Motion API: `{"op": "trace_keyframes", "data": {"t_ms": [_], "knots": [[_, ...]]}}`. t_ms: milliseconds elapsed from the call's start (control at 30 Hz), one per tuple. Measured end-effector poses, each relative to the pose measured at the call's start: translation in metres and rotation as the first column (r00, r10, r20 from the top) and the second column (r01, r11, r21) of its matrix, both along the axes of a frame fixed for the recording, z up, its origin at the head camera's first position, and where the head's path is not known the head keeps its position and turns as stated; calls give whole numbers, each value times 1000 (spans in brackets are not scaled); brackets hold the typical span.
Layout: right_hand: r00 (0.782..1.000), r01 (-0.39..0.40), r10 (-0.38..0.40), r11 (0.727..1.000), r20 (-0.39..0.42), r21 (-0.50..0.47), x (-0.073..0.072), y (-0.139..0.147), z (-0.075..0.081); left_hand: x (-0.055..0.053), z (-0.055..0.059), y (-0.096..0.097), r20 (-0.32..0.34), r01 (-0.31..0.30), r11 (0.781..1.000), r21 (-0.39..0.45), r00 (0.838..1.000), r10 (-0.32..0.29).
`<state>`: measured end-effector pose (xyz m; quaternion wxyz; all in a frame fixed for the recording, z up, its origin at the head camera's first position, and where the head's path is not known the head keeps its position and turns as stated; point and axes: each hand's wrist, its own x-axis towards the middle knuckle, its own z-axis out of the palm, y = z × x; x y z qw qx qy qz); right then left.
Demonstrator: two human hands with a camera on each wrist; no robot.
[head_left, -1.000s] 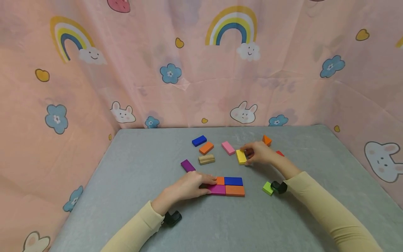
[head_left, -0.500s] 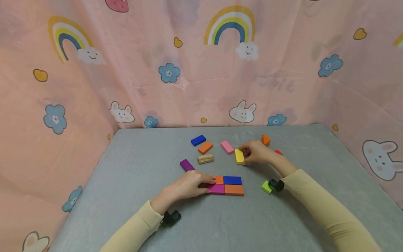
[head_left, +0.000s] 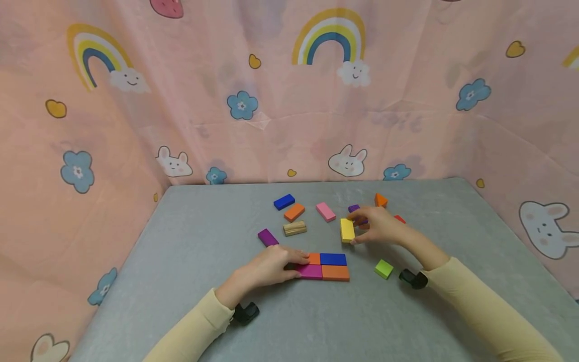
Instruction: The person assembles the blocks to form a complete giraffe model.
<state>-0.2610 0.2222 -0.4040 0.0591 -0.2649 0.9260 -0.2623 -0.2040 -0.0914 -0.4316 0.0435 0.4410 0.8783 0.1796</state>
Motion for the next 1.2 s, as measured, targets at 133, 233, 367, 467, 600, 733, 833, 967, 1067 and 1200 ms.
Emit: {"op": "trace_keyframes", "data": {"t_ms": [133,233,367,467,600,733,833,967,1067,1200], "knots": [[1000,-12,12,999,-5,-42,16,3,4,0,0,0,-2,-2,1000,1,1000,2],[1000,-24,24,998,-11,-56,27,4,5,0,-1,-1,-3,-5,1000,5,1000,5],[999,-48,50,995,13,-86,40,4,5,-1,-2,-1,-2,-7,1000,7,1000,7],[997,-67,70,993,35,-96,49,3,2,0,-1,-1,3,-10,1000,4,1000,10],[995,-99,100,991,11,-85,61,2,-4,0,-1,0,9,-13,1000,1,1000,13],[991,-136,135,986,-10,-93,73,1,-9,0,-1,0,10,-14,1000,2,1000,14],[989,-149,151,984,5,-102,82,1,-10,0,-1,0,10,-11,1000,5,1000,11],[988,-153,156,983,19,-101,90,2,-10,0,-2,1,14,-8,1000,5,1000,8],[986,-165,167,983,9,-86,94,2,-10,0,-3,1,17,-8,1000,6,1000,8],[982,-188,189,979,0,-82,99,2,-11,1,-2,1,19,-9,1000,6,1000,9]]}}
